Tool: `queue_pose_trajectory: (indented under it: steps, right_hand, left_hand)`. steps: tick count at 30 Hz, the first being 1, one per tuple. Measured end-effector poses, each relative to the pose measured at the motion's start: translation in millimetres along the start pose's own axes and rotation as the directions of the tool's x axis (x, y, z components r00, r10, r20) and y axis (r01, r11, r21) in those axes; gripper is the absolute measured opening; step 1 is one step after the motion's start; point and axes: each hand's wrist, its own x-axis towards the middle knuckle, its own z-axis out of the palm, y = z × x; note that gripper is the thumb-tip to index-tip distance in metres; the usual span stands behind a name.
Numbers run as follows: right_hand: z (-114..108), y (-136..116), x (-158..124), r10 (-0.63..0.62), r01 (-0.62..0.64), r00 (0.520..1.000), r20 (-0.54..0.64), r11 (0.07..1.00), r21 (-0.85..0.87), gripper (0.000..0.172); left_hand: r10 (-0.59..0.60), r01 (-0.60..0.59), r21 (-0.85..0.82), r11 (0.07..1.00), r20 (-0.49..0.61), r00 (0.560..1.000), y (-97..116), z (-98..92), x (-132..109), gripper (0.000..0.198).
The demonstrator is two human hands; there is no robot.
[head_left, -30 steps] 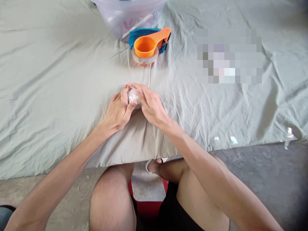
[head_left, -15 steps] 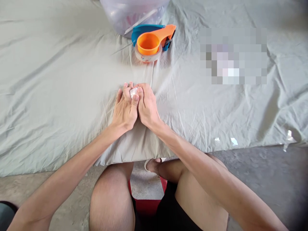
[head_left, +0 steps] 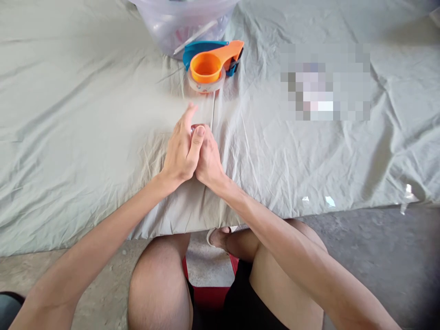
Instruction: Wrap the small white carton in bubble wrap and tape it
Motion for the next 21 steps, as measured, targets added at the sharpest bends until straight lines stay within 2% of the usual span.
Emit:
queue_pose_trajectory:
  steps: [3,6,11,15,18,21]
  right_hand:
    - [-6,-5,-1,0.026,-0.024,0.999,0.025,0.997,-0.074,0.039]
    - [-20,-12,-3,0.082,-0.066,0.993,0.082,0.980,-0.186,0.041]
    - [-43,-16,-9,-0.020,0.078,0.970,0.242,0.969,-0.234,0.048]
    - [-47,-12,-18,-0.139,0.193,0.964,0.227,0.952,-0.237,0.052]
    - [-49,-13,-35,-0.201,0.248,0.958,0.204,0.939,-0.240,0.045]
    - [-56,-19,-60,-0.199,0.252,0.954,0.226,0.938,-0.239,0.054]
  left_hand:
    - [-0.103,0.102,-0.063,0.993,-0.014,0.995,-12,5.1,1,0.078]
    - [-0.171,0.171,-0.097,0.981,0.009,0.985,-21,-0.9,-3,0.083]
    - [-0.192,0.187,0.044,0.981,0.170,0.966,-19,-26.5,-12,0.085]
    - [-0.088,0.054,0.145,0.988,0.235,0.968,-13,-38.4,-22,0.079]
    - [0.087,-0.149,0.228,0.962,0.262,0.961,-9,-41.3,-35,0.072]
    - [0.260,-0.349,0.320,0.881,0.290,0.921,-5,-42.6,-52,0.067]
